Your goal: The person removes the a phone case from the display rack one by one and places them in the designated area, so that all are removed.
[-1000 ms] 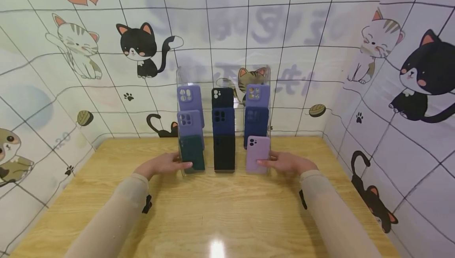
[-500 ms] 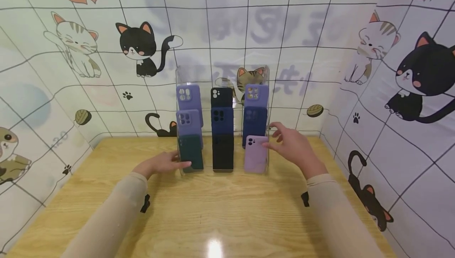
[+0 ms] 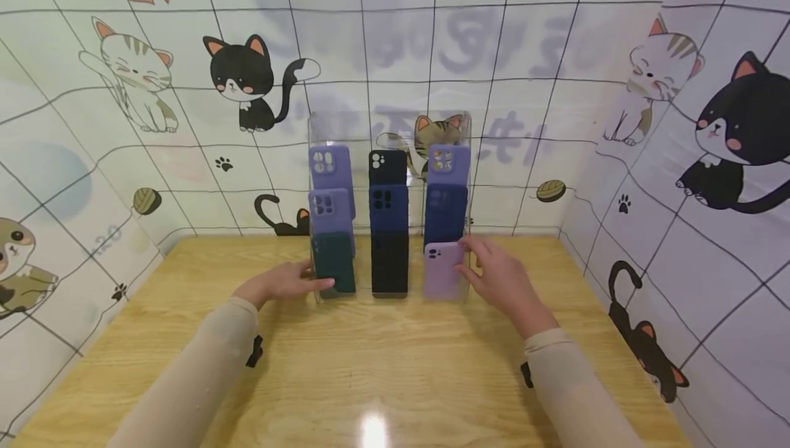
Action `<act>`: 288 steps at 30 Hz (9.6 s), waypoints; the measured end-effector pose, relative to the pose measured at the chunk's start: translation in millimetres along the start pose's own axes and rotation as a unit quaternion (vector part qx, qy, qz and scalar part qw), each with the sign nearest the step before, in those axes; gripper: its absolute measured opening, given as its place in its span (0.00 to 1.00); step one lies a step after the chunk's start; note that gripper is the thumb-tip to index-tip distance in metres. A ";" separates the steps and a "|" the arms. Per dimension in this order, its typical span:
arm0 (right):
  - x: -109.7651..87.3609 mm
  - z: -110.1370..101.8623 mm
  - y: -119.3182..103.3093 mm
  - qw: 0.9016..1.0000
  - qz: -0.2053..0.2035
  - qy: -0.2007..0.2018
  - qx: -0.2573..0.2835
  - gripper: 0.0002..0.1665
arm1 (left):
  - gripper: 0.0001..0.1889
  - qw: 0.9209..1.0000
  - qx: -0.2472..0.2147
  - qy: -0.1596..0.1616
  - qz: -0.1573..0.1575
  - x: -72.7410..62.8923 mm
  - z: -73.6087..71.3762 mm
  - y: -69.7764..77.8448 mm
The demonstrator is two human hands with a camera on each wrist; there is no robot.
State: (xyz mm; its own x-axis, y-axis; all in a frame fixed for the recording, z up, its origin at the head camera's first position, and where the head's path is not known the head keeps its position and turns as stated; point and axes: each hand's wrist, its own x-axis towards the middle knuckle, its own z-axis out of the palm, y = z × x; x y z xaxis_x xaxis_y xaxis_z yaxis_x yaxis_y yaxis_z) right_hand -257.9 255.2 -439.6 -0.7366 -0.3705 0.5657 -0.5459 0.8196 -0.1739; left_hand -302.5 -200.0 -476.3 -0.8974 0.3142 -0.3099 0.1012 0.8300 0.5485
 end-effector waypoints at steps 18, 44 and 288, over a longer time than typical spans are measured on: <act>0.9 13.0 -0.5 0.995 0.011 -0.046 0.092 0.31 | 0.62 1.000 0.000 -0.006 0.001 0.4 -0.1 -1.7; 36.2 60.9 -142.6 0.826 0.231 -0.235 0.457 0.38 | 0.60 1.000 0.027 -0.002 0.006 0.7 -3.0 2.8; 6.2 86.8 -154.9 0.829 0.278 -0.327 0.359 0.39 | 0.63 1.000 0.020 -0.007 -0.019 0.7 -0.7 2.3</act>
State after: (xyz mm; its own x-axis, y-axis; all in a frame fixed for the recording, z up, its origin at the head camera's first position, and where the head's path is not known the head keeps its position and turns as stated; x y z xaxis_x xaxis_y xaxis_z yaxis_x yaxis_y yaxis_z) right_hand -212.5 88.0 -479.2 -0.8844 -0.3737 -0.2797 0.0264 0.5582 -0.8293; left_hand -303.2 -198.2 -474.7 -0.8949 0.2879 -0.3410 0.0838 0.8588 0.5053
